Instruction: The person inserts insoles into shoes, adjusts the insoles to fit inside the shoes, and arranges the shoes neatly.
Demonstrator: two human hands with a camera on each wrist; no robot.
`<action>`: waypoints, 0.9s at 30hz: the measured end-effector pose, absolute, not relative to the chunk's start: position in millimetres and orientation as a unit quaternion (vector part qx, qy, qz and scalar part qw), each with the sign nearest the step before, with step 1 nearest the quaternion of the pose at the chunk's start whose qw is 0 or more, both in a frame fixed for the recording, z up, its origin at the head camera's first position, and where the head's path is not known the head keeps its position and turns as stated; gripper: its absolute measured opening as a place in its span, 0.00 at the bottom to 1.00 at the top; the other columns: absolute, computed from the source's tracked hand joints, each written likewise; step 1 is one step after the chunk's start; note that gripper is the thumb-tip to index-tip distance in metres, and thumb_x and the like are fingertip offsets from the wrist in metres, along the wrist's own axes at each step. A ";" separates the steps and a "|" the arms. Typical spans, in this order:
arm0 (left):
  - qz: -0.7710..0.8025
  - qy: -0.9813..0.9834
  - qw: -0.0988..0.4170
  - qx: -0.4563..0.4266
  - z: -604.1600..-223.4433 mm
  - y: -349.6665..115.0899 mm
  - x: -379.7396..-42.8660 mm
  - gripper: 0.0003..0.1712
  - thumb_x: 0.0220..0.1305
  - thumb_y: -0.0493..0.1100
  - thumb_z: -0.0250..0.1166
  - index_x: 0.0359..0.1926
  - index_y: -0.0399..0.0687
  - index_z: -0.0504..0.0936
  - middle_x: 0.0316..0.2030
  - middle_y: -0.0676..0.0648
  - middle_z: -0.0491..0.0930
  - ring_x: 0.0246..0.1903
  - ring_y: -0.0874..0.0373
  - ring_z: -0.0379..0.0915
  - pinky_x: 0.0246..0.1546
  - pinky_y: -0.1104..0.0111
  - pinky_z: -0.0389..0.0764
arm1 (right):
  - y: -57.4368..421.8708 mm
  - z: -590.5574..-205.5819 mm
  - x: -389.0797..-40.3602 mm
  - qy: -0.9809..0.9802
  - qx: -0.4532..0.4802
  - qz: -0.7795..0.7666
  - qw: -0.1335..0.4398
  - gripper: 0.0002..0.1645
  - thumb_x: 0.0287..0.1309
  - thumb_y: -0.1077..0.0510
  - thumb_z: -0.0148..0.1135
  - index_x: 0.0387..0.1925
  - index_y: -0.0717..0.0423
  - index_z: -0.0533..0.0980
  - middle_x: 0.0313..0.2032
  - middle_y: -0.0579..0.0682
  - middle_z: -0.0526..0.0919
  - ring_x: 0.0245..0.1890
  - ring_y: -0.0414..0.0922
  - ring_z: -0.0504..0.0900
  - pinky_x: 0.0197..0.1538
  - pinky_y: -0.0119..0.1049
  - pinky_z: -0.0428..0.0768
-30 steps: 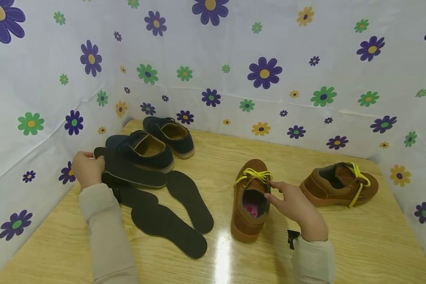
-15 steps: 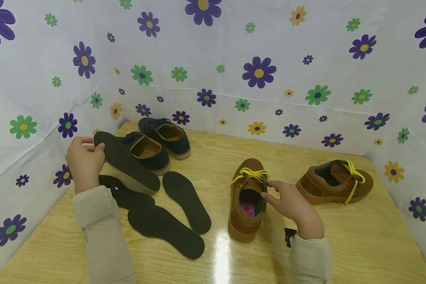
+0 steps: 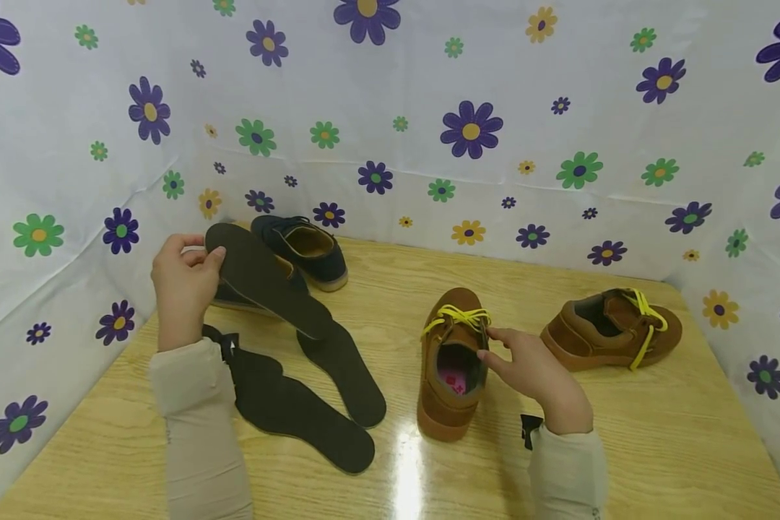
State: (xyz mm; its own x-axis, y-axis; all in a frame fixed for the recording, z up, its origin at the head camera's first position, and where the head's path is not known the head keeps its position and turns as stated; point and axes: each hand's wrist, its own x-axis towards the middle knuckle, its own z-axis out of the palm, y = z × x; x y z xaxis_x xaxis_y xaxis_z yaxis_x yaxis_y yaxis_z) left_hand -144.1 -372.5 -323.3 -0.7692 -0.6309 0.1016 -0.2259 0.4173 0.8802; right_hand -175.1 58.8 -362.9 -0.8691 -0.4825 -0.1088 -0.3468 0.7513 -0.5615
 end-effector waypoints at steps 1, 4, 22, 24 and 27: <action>-0.481 -0.810 0.216 0.258 -322.9 -371.3 -144.9 0.29 0.68 0.46 0.59 0.65 0.36 0.69 0.42 0.45 0.78 0.25 0.70 0.73 0.29 0.81 0.75 | 58.8 -362.7 -175.3 0.928 -0.224 -0.272 0.124 0.36 0.68 0.51 0.56 0.66 0.74 0.67 0.63 0.70 0.70 0.60 0.68 0.71 0.59 0.60 0.68; -0.512 -0.792 0.223 0.247 -321.2 -367.6 -146.6 0.27 0.67 0.44 0.60 0.63 0.37 0.69 0.37 0.52 0.78 0.23 0.70 0.75 0.30 0.80 0.77 | 58.6 -361.8 -175.6 0.928 -0.223 -0.272 0.125 0.36 0.68 0.50 0.56 0.66 0.74 0.67 0.63 0.70 0.70 0.60 0.68 0.71 0.59 0.60 0.68; -0.694 -0.663 0.255 0.117 -326.2 -319.9 -166.8 0.12 0.65 0.36 0.62 0.47 0.45 0.72 0.32 0.52 0.82 0.25 0.63 0.77 0.27 0.76 0.77 | 60.5 -362.3 -176.1 0.927 -0.228 -0.274 0.119 0.35 0.67 0.51 0.56 0.65 0.75 0.68 0.62 0.69 0.71 0.59 0.68 0.71 0.59 0.60 0.69; -0.702 -0.658 0.250 0.106 -327.3 -314.2 -168.2 0.11 0.65 0.35 0.61 0.47 0.44 0.71 0.32 0.53 0.82 0.27 0.64 0.78 0.29 0.75 0.78 | 60.7 -362.5 -175.8 0.926 -0.228 -0.275 0.119 0.35 0.67 0.52 0.56 0.65 0.75 0.68 0.62 0.69 0.71 0.59 0.68 0.72 0.59 0.60 0.68; -0.709 -0.656 0.242 0.094 -328.5 -306.5 -169.1 0.11 0.66 0.36 0.60 0.48 0.43 0.71 0.33 0.53 0.82 0.27 0.64 0.78 0.30 0.75 0.78 | 60.9 -361.6 -175.0 0.927 -0.223 -0.278 0.120 0.34 0.67 0.52 0.56 0.65 0.74 0.68 0.62 0.69 0.71 0.60 0.68 0.71 0.60 0.60 0.67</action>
State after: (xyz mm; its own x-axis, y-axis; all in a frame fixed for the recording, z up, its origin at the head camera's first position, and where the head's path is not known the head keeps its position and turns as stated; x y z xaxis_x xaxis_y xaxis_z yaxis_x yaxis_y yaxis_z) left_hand -169.1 -306.5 -328.5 -0.8651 -0.4661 0.1852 0.2207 -0.0221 0.9751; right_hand -175.0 60.9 -361.6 -0.8723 -0.4791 -0.0982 -0.3458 0.7462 -0.5689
